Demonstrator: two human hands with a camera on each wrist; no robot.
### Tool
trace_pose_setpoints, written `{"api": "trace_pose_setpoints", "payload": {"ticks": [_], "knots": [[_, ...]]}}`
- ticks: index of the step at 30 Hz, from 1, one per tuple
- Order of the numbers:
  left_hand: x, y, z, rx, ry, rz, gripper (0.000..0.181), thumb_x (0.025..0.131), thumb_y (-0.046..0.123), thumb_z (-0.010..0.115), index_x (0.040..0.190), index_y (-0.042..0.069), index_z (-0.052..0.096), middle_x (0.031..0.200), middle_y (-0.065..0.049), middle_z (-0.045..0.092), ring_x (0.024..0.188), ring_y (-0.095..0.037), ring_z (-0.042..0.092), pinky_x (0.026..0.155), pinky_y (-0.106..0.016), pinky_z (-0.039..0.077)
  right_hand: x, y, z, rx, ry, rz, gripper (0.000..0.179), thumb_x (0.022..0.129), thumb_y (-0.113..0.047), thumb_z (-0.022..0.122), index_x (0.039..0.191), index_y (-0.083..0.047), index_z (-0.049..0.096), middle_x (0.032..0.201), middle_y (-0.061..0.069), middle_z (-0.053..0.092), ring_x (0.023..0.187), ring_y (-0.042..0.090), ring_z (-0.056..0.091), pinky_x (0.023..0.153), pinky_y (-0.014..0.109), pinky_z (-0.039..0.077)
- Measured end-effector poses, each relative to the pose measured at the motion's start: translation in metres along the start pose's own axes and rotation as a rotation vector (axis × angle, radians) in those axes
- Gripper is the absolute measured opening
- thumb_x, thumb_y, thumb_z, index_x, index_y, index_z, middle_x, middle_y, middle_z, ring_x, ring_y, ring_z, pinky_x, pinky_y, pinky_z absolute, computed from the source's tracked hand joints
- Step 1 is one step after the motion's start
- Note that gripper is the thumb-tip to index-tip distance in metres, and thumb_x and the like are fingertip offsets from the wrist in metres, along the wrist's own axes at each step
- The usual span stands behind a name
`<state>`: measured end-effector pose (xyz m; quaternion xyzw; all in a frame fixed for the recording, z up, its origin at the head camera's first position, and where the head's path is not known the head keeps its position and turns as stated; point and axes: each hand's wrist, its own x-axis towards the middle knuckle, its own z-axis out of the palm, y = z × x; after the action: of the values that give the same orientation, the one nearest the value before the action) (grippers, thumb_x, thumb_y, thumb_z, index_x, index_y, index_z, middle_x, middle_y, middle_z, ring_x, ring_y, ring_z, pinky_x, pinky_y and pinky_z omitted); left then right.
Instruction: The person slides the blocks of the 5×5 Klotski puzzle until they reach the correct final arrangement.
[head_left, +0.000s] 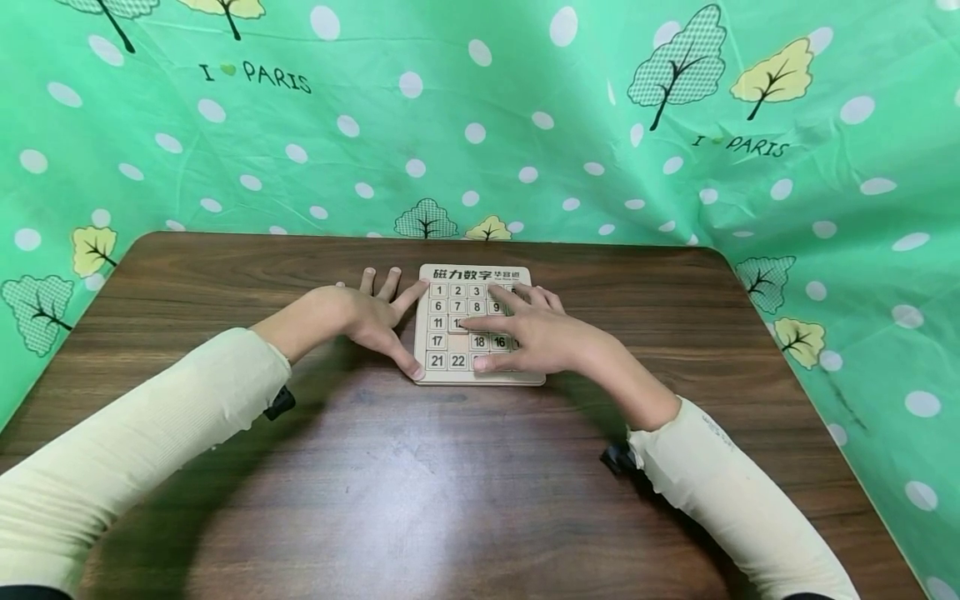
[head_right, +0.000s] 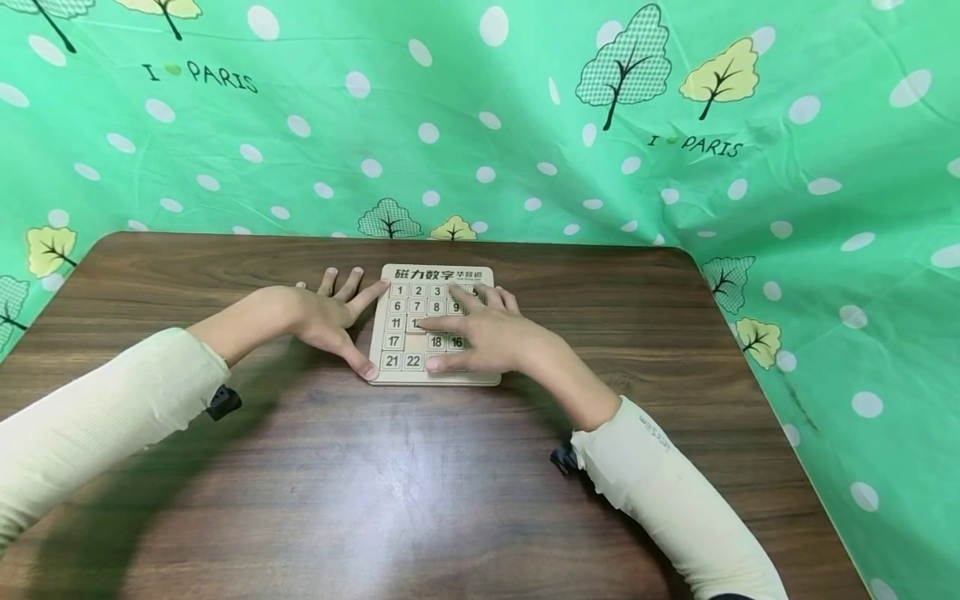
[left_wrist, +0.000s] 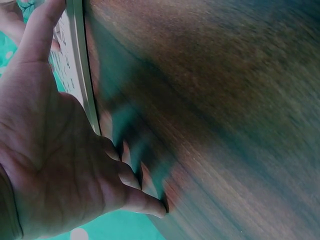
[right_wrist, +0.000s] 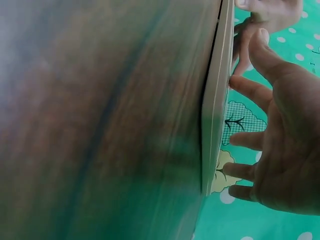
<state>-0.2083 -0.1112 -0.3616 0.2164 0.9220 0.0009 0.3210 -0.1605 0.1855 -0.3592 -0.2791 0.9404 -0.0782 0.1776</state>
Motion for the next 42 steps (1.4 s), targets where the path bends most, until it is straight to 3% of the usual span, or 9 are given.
{"api": "trace_pose_setpoints", "payload": {"ticks": [6,12,28,36,42], "knots": [[0.000,0.001,-0.001,0.005,-0.001,0.003,0.157,0.077,0.097,0.075,0.178,0.032,-0.025,0.184,-0.027,-0.025,0.170,-0.062,-0.019,0.126,-0.094,0.004,-0.017,0.002,0.002,0.021,0.034,-0.062,0.068,0.103,-0.068,0.071,0.165,-0.046,0.057,0.191,0.016,0.013,0.175,0.055,0.011,0.134,0.084,0.012],[-0.001,0.001,-0.001,0.004,-0.001,0.003,0.156,0.077,0.096,0.076,0.178,0.032,-0.025,0.184,-0.027,-0.026,0.169,-0.062,-0.020,0.126,-0.094,0.003,-0.028,0.002,0.005,0.007,0.040,-0.065,0.065,0.101,-0.069,0.073,0.161,-0.044,0.062,0.191,0.016,0.014,0.174,0.056,0.013,0.135,0.084,0.010],[-0.003,0.000,0.001,0.003,0.003,0.003,0.155,0.078,0.098,0.073,0.178,0.032,-0.025,0.185,-0.027,-0.025,0.170,-0.062,-0.018,0.127,-0.093,0.004,-0.014,-0.015,0.011,0.011,-0.012,-0.079,0.074,0.101,-0.077,0.067,0.169,-0.051,0.049,0.192,0.011,0.012,0.177,0.051,0.007,0.137,0.081,0.009],[-0.003,0.000,0.001,-0.003,0.008,0.012,0.154,0.079,0.096,0.074,0.178,0.032,-0.024,0.185,-0.028,-0.024,0.169,-0.063,-0.018,0.126,-0.094,0.003,-0.032,0.000,0.007,0.024,0.031,-0.079,0.070,0.102,-0.071,0.071,0.166,-0.046,0.056,0.191,0.015,0.014,0.174,0.056,0.013,0.135,0.084,0.011],[-0.003,-0.002,0.003,-0.013,0.023,0.017,0.153,0.078,0.097,0.074,0.179,0.033,-0.023,0.185,-0.026,-0.025,0.170,-0.060,-0.020,0.128,-0.092,0.002,-0.052,0.016,0.006,0.051,0.046,-0.027,0.064,0.102,-0.069,0.073,0.161,-0.045,0.062,0.191,0.015,0.017,0.175,0.055,0.011,0.133,0.085,0.010]]}}
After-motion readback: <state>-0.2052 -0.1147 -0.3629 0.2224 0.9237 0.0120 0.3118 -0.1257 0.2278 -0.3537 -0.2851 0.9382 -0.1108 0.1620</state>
